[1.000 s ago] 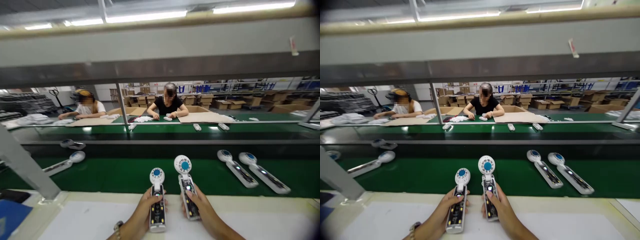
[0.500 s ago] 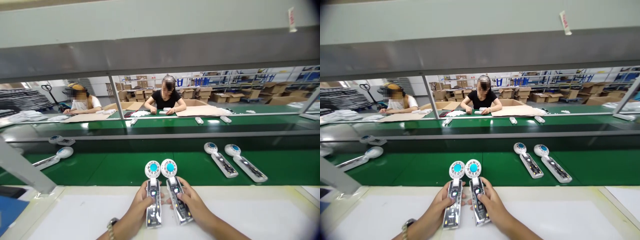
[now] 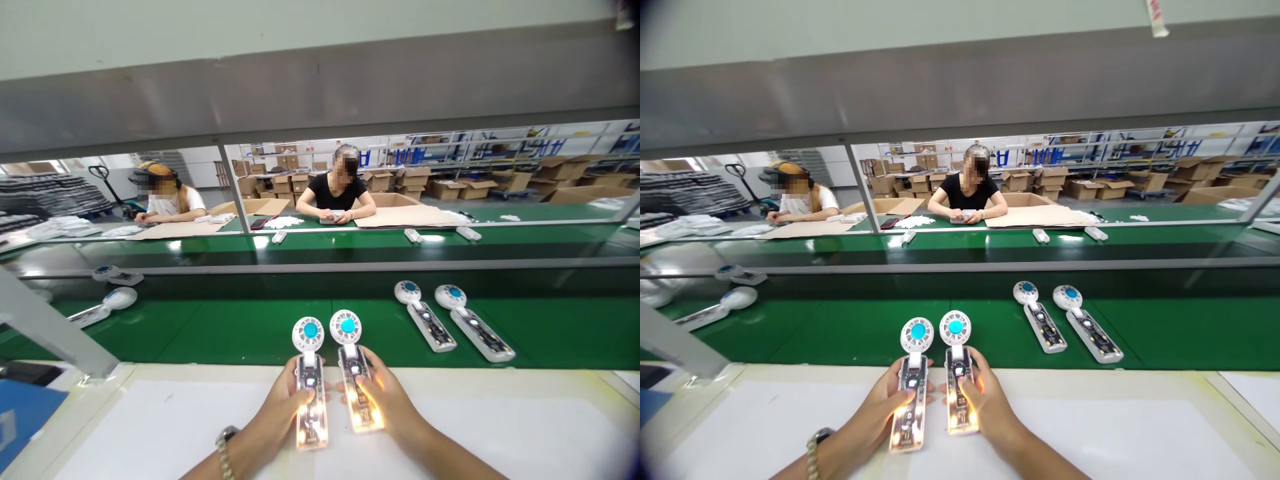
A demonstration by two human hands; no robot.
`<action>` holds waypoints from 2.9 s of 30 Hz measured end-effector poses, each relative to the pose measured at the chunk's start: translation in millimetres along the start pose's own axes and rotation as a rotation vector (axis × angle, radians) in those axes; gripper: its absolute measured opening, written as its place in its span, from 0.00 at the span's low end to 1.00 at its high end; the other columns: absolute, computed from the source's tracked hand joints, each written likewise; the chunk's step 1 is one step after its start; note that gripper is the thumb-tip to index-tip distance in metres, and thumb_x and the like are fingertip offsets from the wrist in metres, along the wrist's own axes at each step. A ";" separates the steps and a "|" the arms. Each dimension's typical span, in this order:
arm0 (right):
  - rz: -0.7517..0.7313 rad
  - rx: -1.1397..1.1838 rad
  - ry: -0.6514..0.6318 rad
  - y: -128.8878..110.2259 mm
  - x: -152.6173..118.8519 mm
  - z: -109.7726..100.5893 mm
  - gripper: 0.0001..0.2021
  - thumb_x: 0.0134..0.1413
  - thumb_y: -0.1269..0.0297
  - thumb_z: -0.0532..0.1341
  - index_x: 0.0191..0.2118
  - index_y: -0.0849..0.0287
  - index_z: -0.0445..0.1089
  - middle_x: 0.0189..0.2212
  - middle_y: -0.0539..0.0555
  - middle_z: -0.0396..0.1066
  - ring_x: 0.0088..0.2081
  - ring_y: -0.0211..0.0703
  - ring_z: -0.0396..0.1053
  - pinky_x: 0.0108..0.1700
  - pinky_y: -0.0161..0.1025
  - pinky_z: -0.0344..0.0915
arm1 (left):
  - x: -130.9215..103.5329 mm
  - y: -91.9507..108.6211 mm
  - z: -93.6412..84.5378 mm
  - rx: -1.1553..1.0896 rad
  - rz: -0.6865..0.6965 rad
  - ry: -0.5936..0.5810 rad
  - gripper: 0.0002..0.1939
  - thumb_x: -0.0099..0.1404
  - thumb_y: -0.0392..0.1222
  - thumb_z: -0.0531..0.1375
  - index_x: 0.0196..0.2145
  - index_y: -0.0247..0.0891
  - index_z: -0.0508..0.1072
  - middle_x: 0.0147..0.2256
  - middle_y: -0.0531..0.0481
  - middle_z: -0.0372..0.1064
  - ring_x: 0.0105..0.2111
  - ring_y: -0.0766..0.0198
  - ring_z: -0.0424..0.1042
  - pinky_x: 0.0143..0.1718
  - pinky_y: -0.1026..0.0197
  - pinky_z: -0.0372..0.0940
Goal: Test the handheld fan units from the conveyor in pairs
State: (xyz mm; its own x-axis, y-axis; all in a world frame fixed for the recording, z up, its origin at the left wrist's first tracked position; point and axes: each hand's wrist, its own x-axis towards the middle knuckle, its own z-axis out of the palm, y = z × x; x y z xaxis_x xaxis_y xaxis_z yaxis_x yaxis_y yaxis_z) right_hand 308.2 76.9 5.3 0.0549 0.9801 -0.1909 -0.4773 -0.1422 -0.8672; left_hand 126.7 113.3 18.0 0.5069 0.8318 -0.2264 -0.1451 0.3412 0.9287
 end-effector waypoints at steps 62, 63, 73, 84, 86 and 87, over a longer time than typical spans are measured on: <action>-0.089 0.003 -0.190 7.5 -2.8 -6.6 0.38 0.43 0.57 0.65 0.58 0.51 0.45 0.51 0.60 0.61 0.43 0.50 0.69 0.45 0.48 0.63 | 3.0 -8.9 -4.9 0.003 0.124 -0.141 0.29 0.48 0.42 0.66 0.47 0.41 0.59 0.37 0.47 0.67 0.35 0.62 0.68 0.39 0.58 0.62; -0.088 -0.001 -0.201 6.7 -3.3 -6.4 0.38 0.43 0.57 0.64 0.58 0.52 0.45 0.51 0.60 0.61 0.44 0.50 0.68 0.46 0.48 0.62 | 3.3 -9.5 -5.1 0.005 0.126 -0.134 0.29 0.48 0.42 0.66 0.46 0.41 0.59 0.37 0.47 0.67 0.35 0.62 0.68 0.39 0.59 0.62; -0.058 -0.038 -0.212 3.4 -4.6 -7.0 0.41 0.44 0.56 0.63 0.59 0.54 0.39 0.54 0.62 0.57 0.46 0.48 0.67 0.45 0.44 0.63 | -0.8 1.9 2.0 0.008 0.079 -0.137 0.29 0.47 0.43 0.67 0.45 0.41 0.60 0.37 0.47 0.67 0.38 0.59 0.68 0.42 0.56 0.62; -0.104 -0.038 -0.211 5.8 -3.0 -7.0 0.37 0.44 0.56 0.64 0.57 0.53 0.45 0.52 0.61 0.59 0.48 0.52 0.65 0.46 0.47 0.62 | -0.5 2.5 0.6 -0.004 0.064 -0.143 0.30 0.47 0.43 0.67 0.46 0.41 0.60 0.38 0.46 0.67 0.39 0.58 0.69 0.43 0.56 0.62; -0.092 -0.039 -0.221 3.0 -4.1 -4.9 0.38 0.42 0.55 0.64 0.56 0.52 0.44 0.53 0.62 0.57 0.47 0.52 0.65 0.46 0.48 0.62 | -1.0 2.9 0.3 -0.001 0.060 -0.148 0.29 0.48 0.42 0.67 0.46 0.41 0.60 0.38 0.46 0.68 0.38 0.59 0.69 0.44 0.55 0.61; -0.088 -0.037 -0.227 1.4 -4.5 -3.7 0.38 0.41 0.54 0.65 0.56 0.52 0.44 0.54 0.62 0.56 0.46 0.52 0.66 0.45 0.48 0.62 | -1.4 3.4 0.3 -0.002 0.061 -0.148 0.29 0.48 0.42 0.67 0.46 0.41 0.60 0.38 0.46 0.68 0.38 0.59 0.69 0.45 0.54 0.61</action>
State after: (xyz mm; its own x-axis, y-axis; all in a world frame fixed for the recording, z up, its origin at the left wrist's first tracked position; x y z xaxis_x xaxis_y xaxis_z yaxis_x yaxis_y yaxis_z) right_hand 310.6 71.8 3.3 -0.1058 0.9943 -0.0092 -0.4469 -0.0558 -0.8929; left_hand 125.8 113.1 21.6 0.6168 0.7773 -0.1240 -0.1806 0.2931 0.9389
